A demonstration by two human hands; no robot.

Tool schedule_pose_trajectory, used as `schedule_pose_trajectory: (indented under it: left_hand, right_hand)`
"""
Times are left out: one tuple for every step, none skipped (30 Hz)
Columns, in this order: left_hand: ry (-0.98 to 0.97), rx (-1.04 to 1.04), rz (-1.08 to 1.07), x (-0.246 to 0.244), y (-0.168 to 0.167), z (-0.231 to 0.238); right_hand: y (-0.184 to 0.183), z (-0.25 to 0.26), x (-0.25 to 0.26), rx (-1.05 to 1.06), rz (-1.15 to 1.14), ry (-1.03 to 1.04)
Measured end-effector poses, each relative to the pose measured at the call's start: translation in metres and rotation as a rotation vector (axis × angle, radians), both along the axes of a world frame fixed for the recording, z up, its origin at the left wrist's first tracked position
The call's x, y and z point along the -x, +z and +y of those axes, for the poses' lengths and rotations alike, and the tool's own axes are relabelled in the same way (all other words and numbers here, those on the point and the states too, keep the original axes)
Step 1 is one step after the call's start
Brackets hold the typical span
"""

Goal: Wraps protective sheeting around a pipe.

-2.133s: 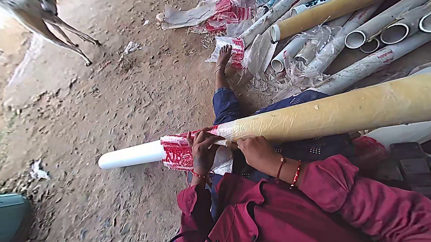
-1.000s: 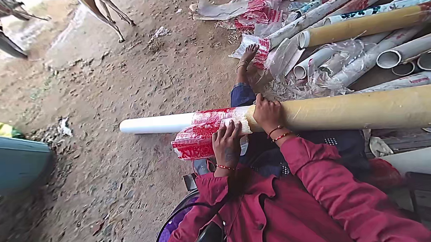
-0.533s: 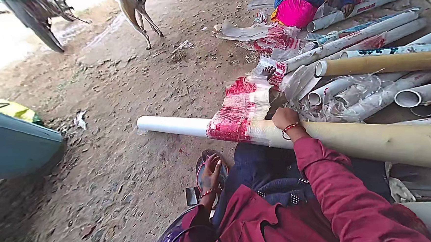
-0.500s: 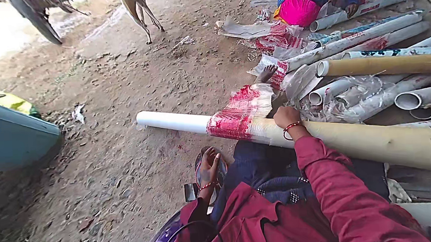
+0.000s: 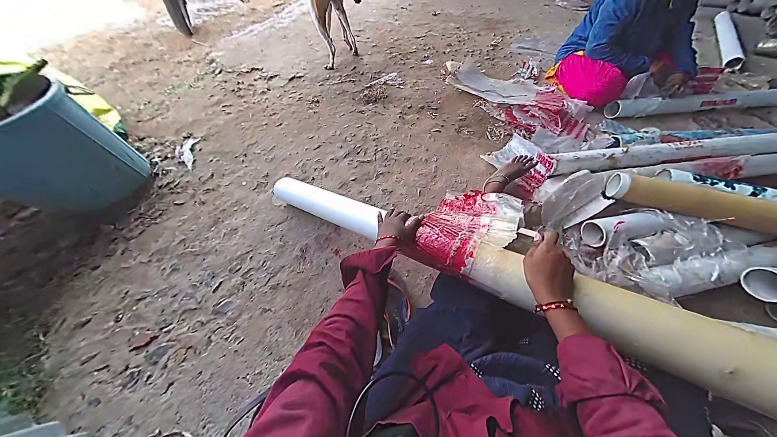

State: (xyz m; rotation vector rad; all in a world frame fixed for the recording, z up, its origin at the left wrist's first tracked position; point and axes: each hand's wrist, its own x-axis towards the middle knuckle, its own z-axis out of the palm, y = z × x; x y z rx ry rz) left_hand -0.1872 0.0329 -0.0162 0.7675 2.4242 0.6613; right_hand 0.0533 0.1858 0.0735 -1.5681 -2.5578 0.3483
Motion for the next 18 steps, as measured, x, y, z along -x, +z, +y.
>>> schedule_pose_trajectory:
  left_hand:
    - [0.002, -0.047, -0.004, -0.001, 0.000, -0.001]
    - [0.003, -0.083, -0.006, -0.002, -0.003, -0.002]
    - [0.009, -0.111, -0.003, -0.004, -0.005, -0.005]
    - [0.019, -0.132, 0.005, -0.007, -0.007, -0.006]
    - [0.033, -0.144, 0.017, -0.010, -0.008, -0.007]
    - [0.047, -0.154, 0.037, -0.013, -0.008, -0.009]
    - [0.057, -0.162, 0.057, -0.015, -0.010, -0.012]
    - [0.065, -0.177, 0.066, -0.016, -0.012, -0.014]
    - [0.079, -0.208, 0.071, -0.018, -0.016, -0.017]
    - [0.101, -0.250, 0.070, -0.020, -0.019, -0.019]
    - [0.134, -0.297, 0.060, -0.023, -0.022, -0.020]
    - [0.177, -0.352, 0.031, -0.027, -0.022, -0.020]
    - [0.228, -0.410, -0.015, -0.032, -0.021, -0.021]
    - [0.294, -0.481, -0.072, -0.036, -0.019, -0.021]
    - [0.376, -0.566, -0.146, -0.042, -0.016, -0.021]
    - [0.461, -0.647, -0.217, -0.049, -0.011, -0.021]
    - [0.539, -0.729, -0.260, -0.056, -0.008, -0.022]
    - [0.589, -0.803, -0.284, -0.063, -0.004, -0.023]
  right_hand:
    - [0.001, 0.001, 0.001, 0.003, -0.002, -0.006]
    - [0.003, 0.000, 0.001, 0.017, -0.024, -0.008]
    - [0.004, -0.003, 0.002, 0.031, -0.056, -0.003]
    - [0.004, -0.005, 0.002, 0.037, -0.081, 0.006]
    - [0.004, -0.006, 0.002, 0.034, -0.097, 0.016]
    - [0.003, -0.007, 0.002, 0.027, -0.106, 0.026]
    - [0.002, -0.007, 0.001, 0.009, -0.098, 0.038]
    - [0.000, -0.007, -0.001, -0.007, -0.081, 0.052]
    - [0.001, -0.008, -0.002, 0.006, -0.076, 0.055]
    - [0.003, -0.008, -0.003, 0.040, -0.087, 0.046]
    - [0.006, -0.007, -0.004, 0.081, -0.108, 0.032]
    - [0.008, -0.007, -0.004, 0.115, -0.129, 0.020]
    - [0.009, -0.008, -0.005, 0.132, -0.138, 0.015]
    - [0.009, -0.010, -0.007, 0.130, -0.134, 0.015]
    - [0.008, -0.012, -0.008, 0.116, -0.123, 0.018]
    - [0.008, -0.013, -0.009, 0.103, -0.116, 0.017]
    - [0.007, -0.012, -0.009, 0.094, -0.110, 0.011]
    - [0.007, -0.012, -0.009, 0.087, -0.104, 0.004]
